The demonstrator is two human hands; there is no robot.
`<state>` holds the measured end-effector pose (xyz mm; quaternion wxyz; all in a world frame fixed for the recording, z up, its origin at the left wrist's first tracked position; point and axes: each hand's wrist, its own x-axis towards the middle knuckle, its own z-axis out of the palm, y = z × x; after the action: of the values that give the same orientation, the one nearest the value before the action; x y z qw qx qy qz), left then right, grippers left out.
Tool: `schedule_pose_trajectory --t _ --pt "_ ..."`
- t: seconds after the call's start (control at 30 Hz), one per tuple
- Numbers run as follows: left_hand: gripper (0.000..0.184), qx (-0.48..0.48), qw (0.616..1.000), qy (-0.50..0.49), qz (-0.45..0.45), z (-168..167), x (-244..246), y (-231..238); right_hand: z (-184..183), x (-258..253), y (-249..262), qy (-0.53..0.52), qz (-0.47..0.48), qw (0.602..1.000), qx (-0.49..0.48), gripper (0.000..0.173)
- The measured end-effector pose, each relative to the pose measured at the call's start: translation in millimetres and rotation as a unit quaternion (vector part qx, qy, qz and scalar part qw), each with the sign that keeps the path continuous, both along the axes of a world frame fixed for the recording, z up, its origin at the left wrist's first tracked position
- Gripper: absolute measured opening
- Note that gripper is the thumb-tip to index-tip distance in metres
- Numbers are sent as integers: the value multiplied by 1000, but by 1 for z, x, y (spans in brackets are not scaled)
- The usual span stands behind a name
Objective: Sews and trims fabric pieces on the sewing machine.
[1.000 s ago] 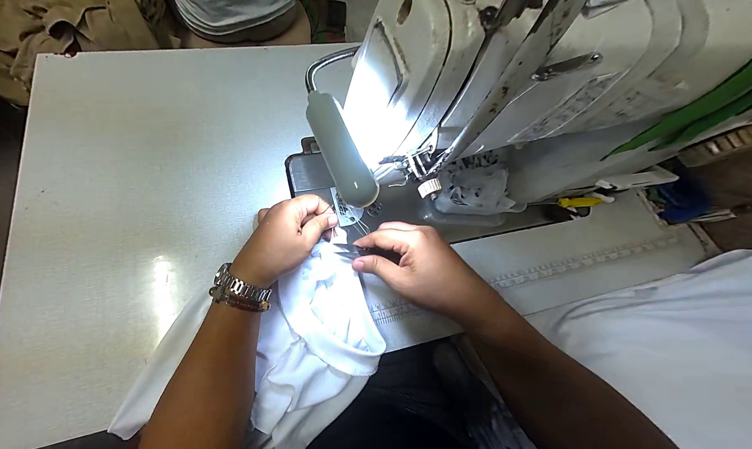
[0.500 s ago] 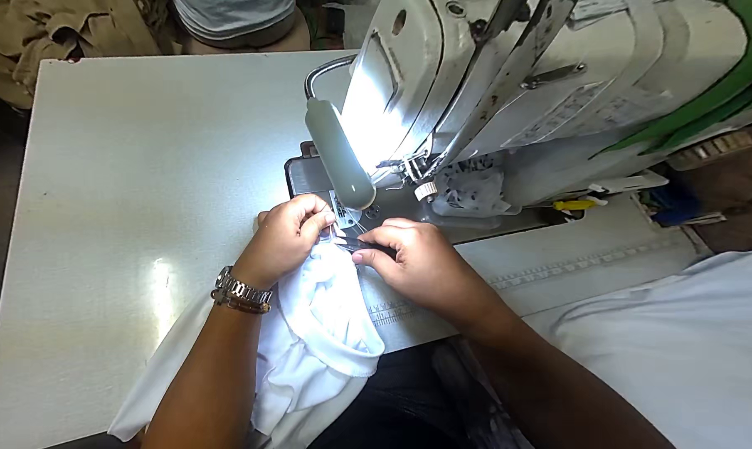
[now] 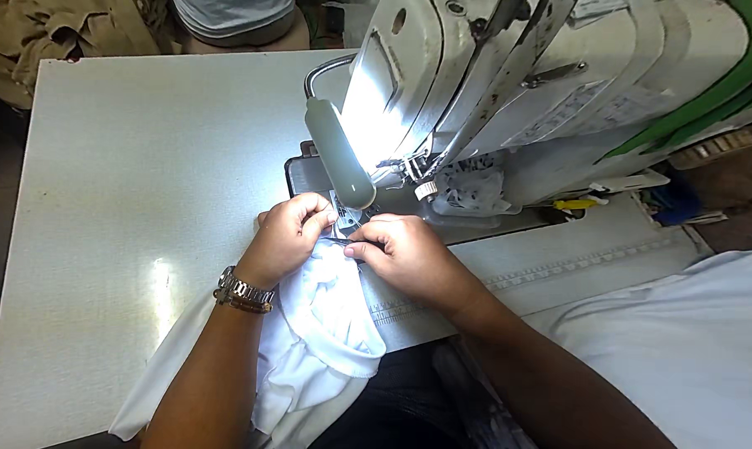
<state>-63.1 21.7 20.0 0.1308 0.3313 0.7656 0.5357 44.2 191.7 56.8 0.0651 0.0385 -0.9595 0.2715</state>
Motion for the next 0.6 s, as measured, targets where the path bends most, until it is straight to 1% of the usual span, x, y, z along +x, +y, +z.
schedule_pose_trajectory --t 0.07,0.13,0.2,0.3,0.33,0.37,0.4,0.43,0.5,0.53,0.57,0.6 --pt "14 13 1000 -10 15 0 0 0 -1 1 1 2 -3 1000 -10 14" --pt "13 53 997 -24 48 0 0 1 0 2 4 -1 -15 1000 -21 15" --pt "14 96 989 -23 113 1 0 0 1 6 10 -4 -38 999 -32 16" --pt "19 86 964 6 250 11 0 -1 1 17 23 -5 -81 997 -14 19" --pt "20 80 958 21 275 12 -2 -3 -1 22 27 -4 -96 995 3 20" --pt "22 82 956 37 280 11 -3 -4 -3 28 31 -2 -108 994 25 22" --pt "30 81 960 54 261 7 -4 -6 -7 34 34 2 -118 992 49 23" --pt "42 63 968 72 232 3 -6 -8 -13 40 39 13 -123 989 77 22" --pt "68 -13 980 118 162 -9 -7 -8 -25 49 48 31 -128 983 127 23" --pt "74 -72 981 134 119 -13 -6 -7 -28 53 49 28 -136 980 140 25" --pt "69 -127 977 152 81 -16 -6 -5 -31 55 49 27 -144 979 145 27" --pt "57 -180 969 165 48 -17 -5 -4 -32 57 46 34 -146 978 146 29"
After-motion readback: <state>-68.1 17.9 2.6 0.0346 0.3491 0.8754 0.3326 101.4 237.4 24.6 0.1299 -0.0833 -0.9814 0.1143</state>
